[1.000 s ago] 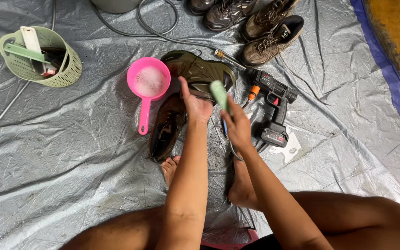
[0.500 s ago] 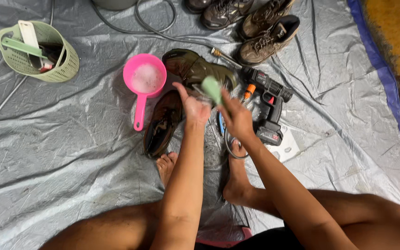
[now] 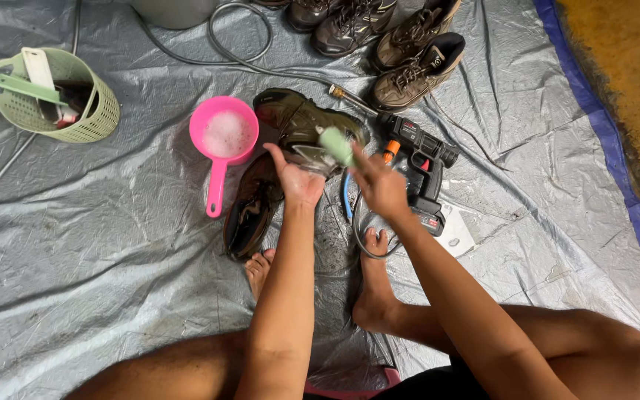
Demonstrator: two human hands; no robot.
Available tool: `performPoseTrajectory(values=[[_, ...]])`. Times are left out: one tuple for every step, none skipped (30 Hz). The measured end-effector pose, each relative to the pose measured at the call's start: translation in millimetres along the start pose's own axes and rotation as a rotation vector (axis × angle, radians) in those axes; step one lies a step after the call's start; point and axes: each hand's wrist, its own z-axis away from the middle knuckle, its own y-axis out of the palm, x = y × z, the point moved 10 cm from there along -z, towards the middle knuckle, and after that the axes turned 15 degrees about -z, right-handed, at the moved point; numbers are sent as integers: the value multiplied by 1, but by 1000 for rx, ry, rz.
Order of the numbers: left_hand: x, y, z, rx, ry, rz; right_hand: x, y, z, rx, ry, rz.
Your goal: The person scrubs a brown hiking boot with a blue brush and a green brush, using soapy water from a pink scoop. They clean the interior, laces, and exterior of the boot while sitting on a tarp with other shoes nearby.
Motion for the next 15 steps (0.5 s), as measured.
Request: performPoseTrajectory(values=[[2, 4, -2, 12, 4, -11, -21, -2, -4, -67, 77, -26], [6, 9, -5, 27, 3, -25, -43, -6, -8, -138, 156, -49], [3, 4, -10, 28, 3, -25, -31, -7, -12, -138, 156, -49], [2, -4, -14, -2, 7, -56, -12, -2, -12, -54, 97, -46], [1, -13, -18, -32, 12, -87, 8, 3, -12, 30, 38, -43], [1, -8, -11, -33, 20, -83, -1, -1, -13, 35, 31, -46], [1, -2, -5, -23, 23, -57, -21, -9, -13, -17, 137, -59], [1, 6, 0, -7, 22, -38, -41, -18, -13, -76, 245, -72], [-4, 11, 3, -4, 25, -40, -38, -11, -11, -79, 242, -74], [-4, 16, 6, 6, 23, -54, -29, -5, -6, -45, 169, -67], [-3, 21, 10, 16, 22, -68, -21, 2, 0, -10, 96, -60], [-5, 18, 4, 21, 19, -69, -25, -2, 3, -15, 96, -57], [-8, 14, -2, 17, 24, -73, -31, -8, 7, -33, 118, -14], [-18, 5, -6, 4, 46, -73, -34, -8, 10, -41, 131, 16], [-22, 1, -10, 0, 60, -71, -34, -8, 7, -34, 122, 7]])
